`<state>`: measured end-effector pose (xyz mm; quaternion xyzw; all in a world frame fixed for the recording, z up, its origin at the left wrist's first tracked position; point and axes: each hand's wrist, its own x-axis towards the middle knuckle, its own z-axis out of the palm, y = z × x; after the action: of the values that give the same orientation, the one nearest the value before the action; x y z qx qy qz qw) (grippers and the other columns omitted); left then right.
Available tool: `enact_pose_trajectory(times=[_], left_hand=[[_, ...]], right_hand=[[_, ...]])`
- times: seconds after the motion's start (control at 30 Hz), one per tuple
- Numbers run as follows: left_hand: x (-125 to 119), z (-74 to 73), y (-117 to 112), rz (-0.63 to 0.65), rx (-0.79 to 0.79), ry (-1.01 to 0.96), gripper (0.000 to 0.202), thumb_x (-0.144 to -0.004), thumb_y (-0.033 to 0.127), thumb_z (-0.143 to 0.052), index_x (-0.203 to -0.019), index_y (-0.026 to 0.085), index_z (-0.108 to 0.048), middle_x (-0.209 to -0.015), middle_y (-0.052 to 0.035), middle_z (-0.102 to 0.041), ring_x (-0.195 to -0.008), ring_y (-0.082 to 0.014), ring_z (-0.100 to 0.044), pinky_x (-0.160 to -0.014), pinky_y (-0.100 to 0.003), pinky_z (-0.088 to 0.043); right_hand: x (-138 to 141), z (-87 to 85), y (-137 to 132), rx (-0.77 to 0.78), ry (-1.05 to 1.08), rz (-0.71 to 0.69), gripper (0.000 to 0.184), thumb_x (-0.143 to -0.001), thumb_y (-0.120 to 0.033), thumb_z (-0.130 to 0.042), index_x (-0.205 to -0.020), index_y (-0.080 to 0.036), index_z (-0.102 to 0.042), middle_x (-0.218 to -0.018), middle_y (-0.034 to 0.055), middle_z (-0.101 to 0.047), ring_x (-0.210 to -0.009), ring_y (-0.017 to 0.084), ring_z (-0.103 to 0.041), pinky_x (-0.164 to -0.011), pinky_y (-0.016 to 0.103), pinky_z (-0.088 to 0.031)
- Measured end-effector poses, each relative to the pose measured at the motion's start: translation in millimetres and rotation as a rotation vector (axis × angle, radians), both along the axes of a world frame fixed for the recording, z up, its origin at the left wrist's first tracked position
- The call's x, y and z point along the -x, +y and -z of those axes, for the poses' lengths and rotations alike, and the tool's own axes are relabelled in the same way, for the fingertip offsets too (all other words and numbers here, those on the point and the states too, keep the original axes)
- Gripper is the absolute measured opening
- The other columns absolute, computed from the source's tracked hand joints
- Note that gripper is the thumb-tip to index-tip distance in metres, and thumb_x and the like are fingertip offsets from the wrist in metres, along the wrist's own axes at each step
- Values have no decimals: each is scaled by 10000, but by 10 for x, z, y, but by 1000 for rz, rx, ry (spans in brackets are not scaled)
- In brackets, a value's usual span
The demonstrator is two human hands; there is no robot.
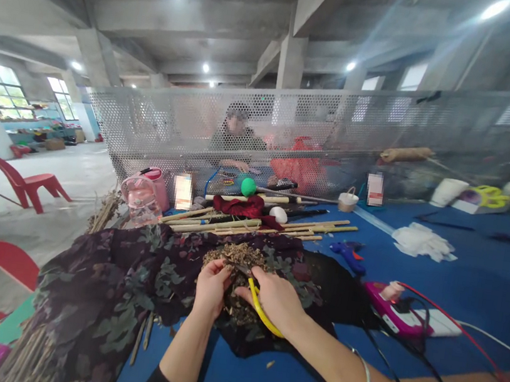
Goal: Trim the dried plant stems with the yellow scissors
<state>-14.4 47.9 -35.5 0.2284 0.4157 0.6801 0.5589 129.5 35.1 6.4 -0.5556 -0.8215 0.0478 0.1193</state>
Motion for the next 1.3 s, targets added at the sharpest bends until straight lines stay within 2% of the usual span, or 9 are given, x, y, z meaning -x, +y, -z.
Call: enact_pose_trajectory(times=[0.2,0.4,0.53,0.73,0.9,1.13,1.3], left_hand=[[-29,23,12,-4,36,52,278,-453,182,-751,-668,145,-577,-642,-10,-639,-569,-102,-574,-603,-226,-440],[-23,14,7,2,73,53,231,-475,161,-726,-661,145,-589,-642,-17,-643,-576,-110,-587,-610,-230,-449],[-23,-10,-6,12,48,44,229,-489,165,-715,-680,141,-591,-656,-12,-647,-578,-101,-580,-608,-218,-441],[-55,-34,-36,27,14,110,185,-513,164,-685,-656,148,-569,-559,27,-595,-469,-72,-501,-478,-181,-349],[-25,28,-22,0,20,210,158,-533,151,-652,-670,147,-574,-580,25,-599,-462,-62,-473,-477,-179,-337],[-11,40,-14,6,77,233,161,-533,172,-673,-665,145,-585,-538,33,-573,-427,-51,-443,-449,-173,-317],[-7,35,-13,47,57,189,185,-528,172,-689,-684,130,-601,-603,-8,-623,-505,-92,-543,-514,-201,-398]], right_hand=[[-40,52,22,14,-78,7,511,-870,-606,-265,-945,-196,-560,-779,115,-691,-735,267,-668,-593,299,-424],[-37,77,46,83,-40,10,440,-872,-566,-331,-936,-201,-569,-803,109,-694,-766,256,-672,-600,276,-425],[-23,44,50,97,-5,-3,482,-844,-613,-336,-943,-198,-560,-806,109,-687,-774,256,-666,-619,284,-426],[28,-27,47,53,45,-26,591,-768,-682,-407,-1021,-162,-528,-902,148,-664,-864,277,-642,-680,307,-431],[46,-4,55,120,67,3,561,-795,-678,-362,-974,-179,-544,-865,129,-683,-832,268,-656,-663,299,-430],[23,82,97,73,-3,2,575,-827,-672,-286,-905,-183,-577,-801,131,-689,-772,275,-667,-629,309,-442],[9,134,134,68,59,-13,519,-842,-637,-316,-815,-196,-588,-751,95,-687,-734,235,-663,-601,270,-413]])
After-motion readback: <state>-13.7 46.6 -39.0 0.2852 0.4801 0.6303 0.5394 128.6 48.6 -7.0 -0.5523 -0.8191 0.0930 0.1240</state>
